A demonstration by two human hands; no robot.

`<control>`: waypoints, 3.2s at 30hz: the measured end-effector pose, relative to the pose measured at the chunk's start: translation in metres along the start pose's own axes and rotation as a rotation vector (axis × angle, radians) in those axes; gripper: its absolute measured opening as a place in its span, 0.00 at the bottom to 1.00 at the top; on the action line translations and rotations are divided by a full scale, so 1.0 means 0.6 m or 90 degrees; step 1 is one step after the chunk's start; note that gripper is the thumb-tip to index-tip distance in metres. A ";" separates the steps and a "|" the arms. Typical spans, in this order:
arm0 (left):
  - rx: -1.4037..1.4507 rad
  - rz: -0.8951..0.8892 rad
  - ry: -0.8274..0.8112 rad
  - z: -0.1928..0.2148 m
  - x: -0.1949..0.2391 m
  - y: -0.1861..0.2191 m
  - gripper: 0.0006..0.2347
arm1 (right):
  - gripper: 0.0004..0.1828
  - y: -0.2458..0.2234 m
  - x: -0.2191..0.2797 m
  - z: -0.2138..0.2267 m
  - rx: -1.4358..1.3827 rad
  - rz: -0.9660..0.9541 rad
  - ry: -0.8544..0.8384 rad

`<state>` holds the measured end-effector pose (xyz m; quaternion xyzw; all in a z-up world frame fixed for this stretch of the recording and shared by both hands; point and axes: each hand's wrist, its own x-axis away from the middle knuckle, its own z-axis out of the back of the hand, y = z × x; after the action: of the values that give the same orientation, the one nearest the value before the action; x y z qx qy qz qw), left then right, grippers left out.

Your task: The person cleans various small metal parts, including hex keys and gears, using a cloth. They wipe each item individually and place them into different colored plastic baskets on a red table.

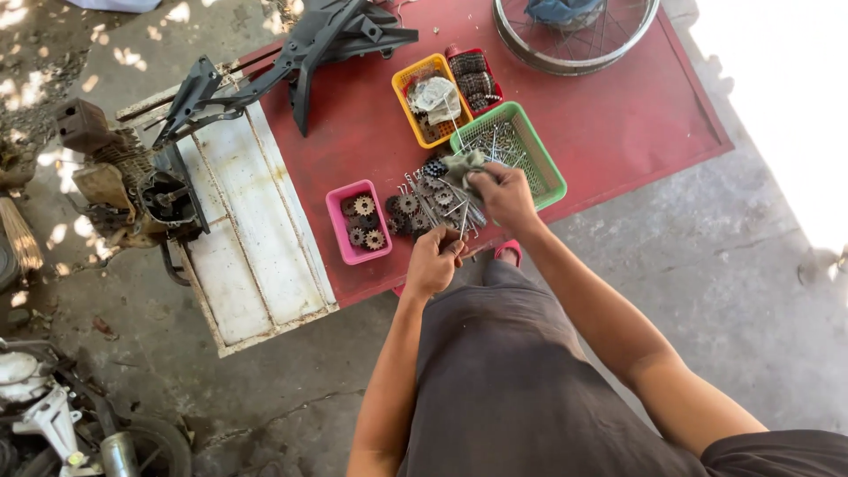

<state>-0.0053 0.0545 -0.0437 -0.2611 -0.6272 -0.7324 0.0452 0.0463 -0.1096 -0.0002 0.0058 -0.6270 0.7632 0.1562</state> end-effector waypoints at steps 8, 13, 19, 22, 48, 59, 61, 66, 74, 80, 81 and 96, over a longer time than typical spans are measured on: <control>-0.001 0.017 -0.029 0.040 -0.034 -0.033 0.02 | 0.09 0.063 0.068 -0.059 0.012 -0.057 0.016; 0.011 0.027 -0.014 0.003 -0.070 -0.042 0.06 | 0.11 0.133 0.048 -0.036 0.043 -0.083 0.016; -0.040 0.102 0.029 -0.085 -0.170 -0.057 0.06 | 0.09 0.219 -0.052 0.041 0.156 -0.106 0.003; -0.102 0.148 0.025 -0.128 -0.226 -0.081 0.06 | 0.17 0.254 -0.107 0.082 0.290 -0.215 -0.068; -0.599 0.153 0.126 -0.218 -0.653 -0.416 0.08 | 0.18 0.574 -0.314 0.042 0.206 -0.274 -0.034; -0.271 0.105 0.086 -0.274 -0.488 -0.391 0.11 | 0.14 0.635 -0.282 0.062 0.227 -0.230 0.037; -0.180 0.058 0.079 -0.266 -0.454 -0.377 0.12 | 0.13 0.621 -0.261 0.073 0.265 -0.219 0.086; -0.269 0.086 0.425 -0.222 -0.388 -0.511 0.04 | 0.14 0.588 -0.187 0.009 0.295 -0.102 0.044; -0.370 0.359 0.535 -0.110 -0.359 -0.583 0.16 | 0.18 0.598 -0.137 -0.134 0.285 -0.103 -0.142; -0.317 0.423 0.416 -0.070 -0.335 -0.616 0.27 | 0.20 0.629 -0.137 -0.178 0.313 -0.136 -0.145; -0.307 0.397 0.404 -0.063 -0.331 -0.609 0.28 | 0.20 0.636 -0.137 -0.179 0.311 -0.141 -0.143; 0.001 0.402 0.594 -0.004 -0.337 -0.635 0.22 | 0.23 0.672 -0.101 -0.194 0.319 -0.157 -0.173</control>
<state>0.0174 0.0789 -0.4738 -0.0845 -0.4326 -0.7205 0.5353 0.0269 -0.0783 -0.4226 0.2222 -0.4289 0.8616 0.1561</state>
